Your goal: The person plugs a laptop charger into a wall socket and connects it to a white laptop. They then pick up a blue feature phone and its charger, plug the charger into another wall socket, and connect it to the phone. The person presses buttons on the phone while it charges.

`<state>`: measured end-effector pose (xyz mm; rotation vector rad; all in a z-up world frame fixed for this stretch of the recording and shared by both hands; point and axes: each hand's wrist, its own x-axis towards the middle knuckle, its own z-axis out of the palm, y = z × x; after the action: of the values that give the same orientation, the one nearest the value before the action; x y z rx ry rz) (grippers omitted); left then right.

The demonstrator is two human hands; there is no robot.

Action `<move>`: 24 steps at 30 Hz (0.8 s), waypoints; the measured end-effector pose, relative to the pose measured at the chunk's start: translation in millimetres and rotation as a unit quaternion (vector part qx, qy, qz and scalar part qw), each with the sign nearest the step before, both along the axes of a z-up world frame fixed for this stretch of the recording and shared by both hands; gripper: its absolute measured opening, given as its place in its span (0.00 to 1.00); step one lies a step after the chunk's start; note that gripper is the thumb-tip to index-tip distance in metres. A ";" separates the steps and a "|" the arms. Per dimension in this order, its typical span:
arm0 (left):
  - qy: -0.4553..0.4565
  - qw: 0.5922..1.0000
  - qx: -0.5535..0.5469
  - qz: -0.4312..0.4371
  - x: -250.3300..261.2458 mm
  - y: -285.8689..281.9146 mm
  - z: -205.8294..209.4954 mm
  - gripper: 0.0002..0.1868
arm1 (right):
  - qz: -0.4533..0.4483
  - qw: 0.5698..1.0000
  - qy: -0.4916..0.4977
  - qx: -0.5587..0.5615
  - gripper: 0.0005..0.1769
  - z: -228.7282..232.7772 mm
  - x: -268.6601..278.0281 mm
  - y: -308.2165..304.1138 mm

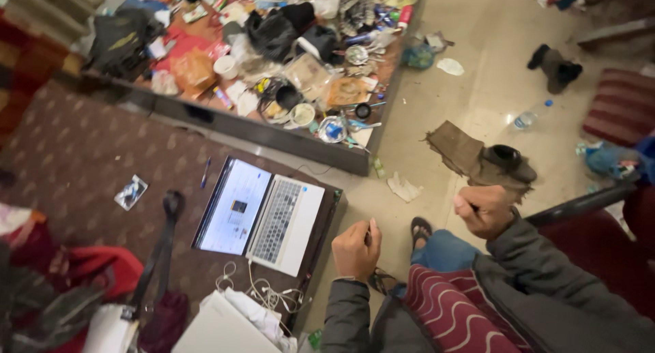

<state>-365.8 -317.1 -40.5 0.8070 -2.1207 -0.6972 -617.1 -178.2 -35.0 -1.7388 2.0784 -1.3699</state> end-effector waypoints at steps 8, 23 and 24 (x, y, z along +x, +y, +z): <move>0.006 0.994 -0.001 -0.110 -116.7 -37.5 2.6 0.14 | -0.184 0.983 0.014 0.021 0.18 -22.8 -94.5 39.6; -0.062 0.993 0.094 -0.030 -416.0 -138.1 -68.8 0.09 | -0.073 0.995 -0.015 0.069 0.18 -18.8 -382.1 -60.0; -0.072 0.992 0.105 -0.012 -428.1 -149.8 -80.6 0.10 | -0.052 0.996 -0.007 0.066 0.18 -18.8 -398.1 -75.8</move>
<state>-793.9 -466.9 -121.1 0.9711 -2.2151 -0.9102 -1015.2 -253.9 -53.9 -1.5861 2.2256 -1.2355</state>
